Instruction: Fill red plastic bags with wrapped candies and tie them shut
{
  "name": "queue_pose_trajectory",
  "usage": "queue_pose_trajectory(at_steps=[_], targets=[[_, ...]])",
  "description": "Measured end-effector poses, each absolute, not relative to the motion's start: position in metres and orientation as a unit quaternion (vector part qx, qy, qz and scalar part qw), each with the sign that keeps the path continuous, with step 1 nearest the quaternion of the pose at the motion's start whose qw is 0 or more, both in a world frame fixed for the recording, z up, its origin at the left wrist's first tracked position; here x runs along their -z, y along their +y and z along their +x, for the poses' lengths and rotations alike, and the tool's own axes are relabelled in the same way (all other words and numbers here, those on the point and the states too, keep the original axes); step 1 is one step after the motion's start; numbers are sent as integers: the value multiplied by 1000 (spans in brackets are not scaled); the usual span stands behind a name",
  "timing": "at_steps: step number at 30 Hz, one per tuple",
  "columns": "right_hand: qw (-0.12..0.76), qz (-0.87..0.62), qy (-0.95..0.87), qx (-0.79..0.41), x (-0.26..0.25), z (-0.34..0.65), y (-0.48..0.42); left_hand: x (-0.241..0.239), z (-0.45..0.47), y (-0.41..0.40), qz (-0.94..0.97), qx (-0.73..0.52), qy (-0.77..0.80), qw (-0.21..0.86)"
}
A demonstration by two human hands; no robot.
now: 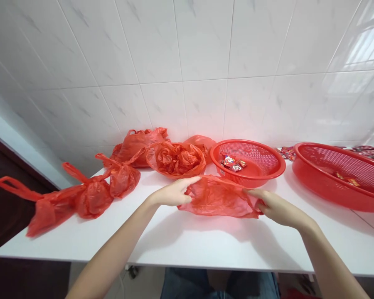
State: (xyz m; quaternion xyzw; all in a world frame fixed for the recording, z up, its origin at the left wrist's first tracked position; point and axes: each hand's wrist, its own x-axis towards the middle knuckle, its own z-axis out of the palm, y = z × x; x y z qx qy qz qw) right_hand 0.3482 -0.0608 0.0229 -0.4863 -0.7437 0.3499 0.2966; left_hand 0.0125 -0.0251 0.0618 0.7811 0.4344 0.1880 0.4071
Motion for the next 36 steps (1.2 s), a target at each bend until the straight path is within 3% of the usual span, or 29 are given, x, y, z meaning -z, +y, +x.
queue_pose_trajectory(at_steps=[4, 11, 17, 36], targets=[[330, -536, -598, -496, -21, 357, -46, -56, 27, -14, 747, -221, 466, 420], [444, -533, -325, -643, -19, 358, -21, -53, 52, 9, 725, -127, 515, 439], [537, -566, -253, -572, -10, 348, -5, -52, 62, 17, 717, -103, 520, 452], [619, -531, -407, -412, -34, 358, -38, -56, 64, 52, 702, -136, 430, 551]])
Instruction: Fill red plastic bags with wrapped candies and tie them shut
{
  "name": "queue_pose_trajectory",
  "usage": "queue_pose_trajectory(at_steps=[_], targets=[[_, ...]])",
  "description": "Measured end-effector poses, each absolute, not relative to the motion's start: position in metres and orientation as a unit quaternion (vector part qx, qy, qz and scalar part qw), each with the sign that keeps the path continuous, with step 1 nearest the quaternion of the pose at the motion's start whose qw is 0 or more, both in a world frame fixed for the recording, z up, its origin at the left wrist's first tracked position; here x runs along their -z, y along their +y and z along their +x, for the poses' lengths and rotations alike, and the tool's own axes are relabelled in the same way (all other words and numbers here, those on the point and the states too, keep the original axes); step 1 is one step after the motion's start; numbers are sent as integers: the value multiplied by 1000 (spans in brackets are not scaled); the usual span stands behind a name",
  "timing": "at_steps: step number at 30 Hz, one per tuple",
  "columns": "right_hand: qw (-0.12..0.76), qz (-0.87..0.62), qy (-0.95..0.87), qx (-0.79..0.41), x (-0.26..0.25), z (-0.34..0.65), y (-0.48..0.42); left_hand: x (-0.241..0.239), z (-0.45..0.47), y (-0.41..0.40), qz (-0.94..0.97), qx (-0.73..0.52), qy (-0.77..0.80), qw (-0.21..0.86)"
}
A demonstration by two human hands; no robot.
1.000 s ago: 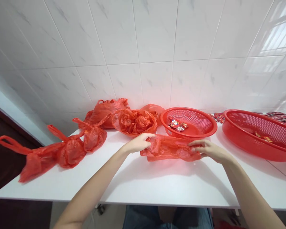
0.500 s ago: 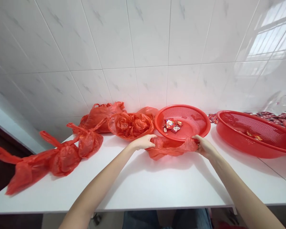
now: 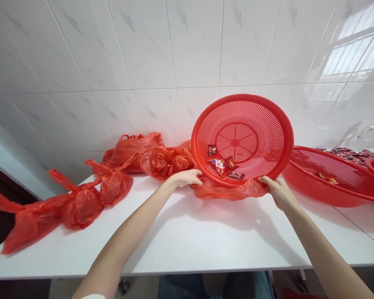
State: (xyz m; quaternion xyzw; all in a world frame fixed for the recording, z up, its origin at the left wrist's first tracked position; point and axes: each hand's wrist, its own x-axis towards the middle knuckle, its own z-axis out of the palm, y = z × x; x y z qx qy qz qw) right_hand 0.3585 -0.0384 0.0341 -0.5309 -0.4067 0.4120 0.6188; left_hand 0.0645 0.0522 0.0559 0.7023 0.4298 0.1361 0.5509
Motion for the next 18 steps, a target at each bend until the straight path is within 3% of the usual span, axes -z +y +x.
queue_pose_trajectory(at_steps=[11, 18], targets=[[658, -526, -477, -251, -26, 358, -36, -61, 60, 48, 690, -151, 415, 573], [690, -505, -473, -212, -25, 353, -39, -63, 58, 44, 684, -161, 421, 573]])
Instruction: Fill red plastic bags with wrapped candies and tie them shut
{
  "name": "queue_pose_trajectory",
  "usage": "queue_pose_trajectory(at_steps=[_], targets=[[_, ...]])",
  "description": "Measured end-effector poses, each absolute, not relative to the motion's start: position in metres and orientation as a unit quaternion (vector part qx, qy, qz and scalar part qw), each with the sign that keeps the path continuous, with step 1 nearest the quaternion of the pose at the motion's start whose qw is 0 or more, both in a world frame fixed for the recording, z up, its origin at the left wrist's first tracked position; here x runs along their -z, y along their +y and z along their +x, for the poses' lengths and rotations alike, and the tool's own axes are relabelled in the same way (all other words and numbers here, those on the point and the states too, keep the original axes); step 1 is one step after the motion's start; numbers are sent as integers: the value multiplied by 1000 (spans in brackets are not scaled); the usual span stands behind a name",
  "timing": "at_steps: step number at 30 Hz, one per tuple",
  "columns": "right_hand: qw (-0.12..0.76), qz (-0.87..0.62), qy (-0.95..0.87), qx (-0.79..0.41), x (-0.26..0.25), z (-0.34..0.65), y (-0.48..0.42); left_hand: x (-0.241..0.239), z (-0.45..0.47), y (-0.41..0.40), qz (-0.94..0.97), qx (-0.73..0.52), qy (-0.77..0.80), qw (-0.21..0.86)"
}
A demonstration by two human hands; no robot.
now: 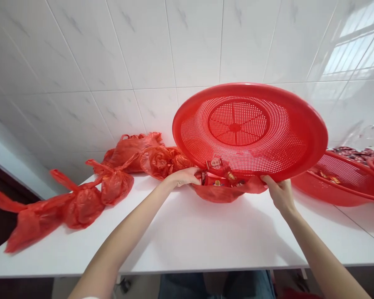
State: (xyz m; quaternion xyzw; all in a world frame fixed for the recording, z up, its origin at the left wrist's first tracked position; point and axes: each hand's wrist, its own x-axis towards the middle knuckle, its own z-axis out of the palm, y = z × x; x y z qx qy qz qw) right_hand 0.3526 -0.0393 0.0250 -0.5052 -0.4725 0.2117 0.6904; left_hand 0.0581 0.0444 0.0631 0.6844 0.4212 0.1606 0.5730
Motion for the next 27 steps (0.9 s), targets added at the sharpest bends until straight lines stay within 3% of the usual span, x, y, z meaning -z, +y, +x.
queue_pose_trajectory(at_steps=[10, 15, 27], targets=[[715, -515, -406, -239, -27, 345, -42, -72, 57, 30, 741, -146, 427, 497], [743, -474, -319, -349, -27, 348, -29, -75, 50, 19, 767, -154, 446, 434], [651, -501, -248, -514, -10, 342, 9, -93, 33, -34, 839, -100, 325, 425]])
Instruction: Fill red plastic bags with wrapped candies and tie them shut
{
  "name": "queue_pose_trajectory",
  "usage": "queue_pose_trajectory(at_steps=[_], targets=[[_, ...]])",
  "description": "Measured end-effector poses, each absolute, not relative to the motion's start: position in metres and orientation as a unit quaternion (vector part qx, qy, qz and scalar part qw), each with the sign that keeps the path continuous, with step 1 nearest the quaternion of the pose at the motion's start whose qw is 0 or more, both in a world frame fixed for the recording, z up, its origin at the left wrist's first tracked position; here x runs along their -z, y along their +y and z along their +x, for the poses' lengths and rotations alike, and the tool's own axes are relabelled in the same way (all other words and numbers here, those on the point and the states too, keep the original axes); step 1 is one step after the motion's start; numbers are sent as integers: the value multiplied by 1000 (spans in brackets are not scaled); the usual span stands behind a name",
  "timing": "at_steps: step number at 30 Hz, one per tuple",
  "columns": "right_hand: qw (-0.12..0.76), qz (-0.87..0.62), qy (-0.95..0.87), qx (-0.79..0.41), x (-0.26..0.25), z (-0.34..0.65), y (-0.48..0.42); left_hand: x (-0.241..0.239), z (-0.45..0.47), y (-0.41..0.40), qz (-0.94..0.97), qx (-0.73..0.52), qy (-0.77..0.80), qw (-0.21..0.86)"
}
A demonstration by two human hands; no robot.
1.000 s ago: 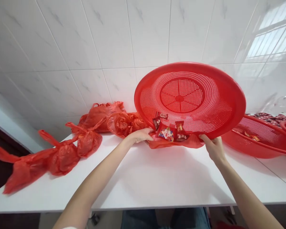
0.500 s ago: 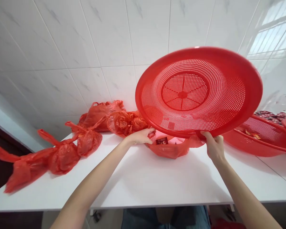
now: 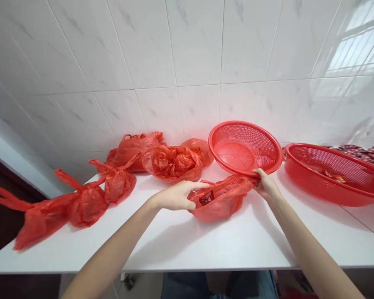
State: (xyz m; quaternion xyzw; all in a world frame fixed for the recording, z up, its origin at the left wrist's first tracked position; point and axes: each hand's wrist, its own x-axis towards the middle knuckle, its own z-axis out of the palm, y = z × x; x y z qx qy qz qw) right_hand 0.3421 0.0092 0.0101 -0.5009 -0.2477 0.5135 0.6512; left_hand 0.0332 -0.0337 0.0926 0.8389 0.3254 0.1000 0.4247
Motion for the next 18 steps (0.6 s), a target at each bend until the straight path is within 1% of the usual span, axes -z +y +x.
queue_pose_trajectory(at_steps=[6, 9, 12, 13, 15, 16, 18], targets=[[650, -498, -246, -519, -10, 339, 6, -93, 30, -38, 838, -122, 358, 394], [675, -486, -246, -498, -18, 344, -2, -88, 33, -36, 837, -120, 398, 355], [709, -466, -249, -468, -29, 351, -17, -81, 53, -32, 845, -154, 393, 327], [723, -458, -251, -451, -33, 354, -24, -79, 65, -30, 842, -177, 383, 336], [757, -447, -253, -404, -38, 358, -40, -74, 95, -22, 812, -233, 366, 389], [776, -442, -251, -373, -40, 360, -48, -72, 113, -17, 782, -262, 364, 433], [811, -439, -230, -310, -40, 362, -67, -70, 151, -3, 683, -282, 365, 566]])
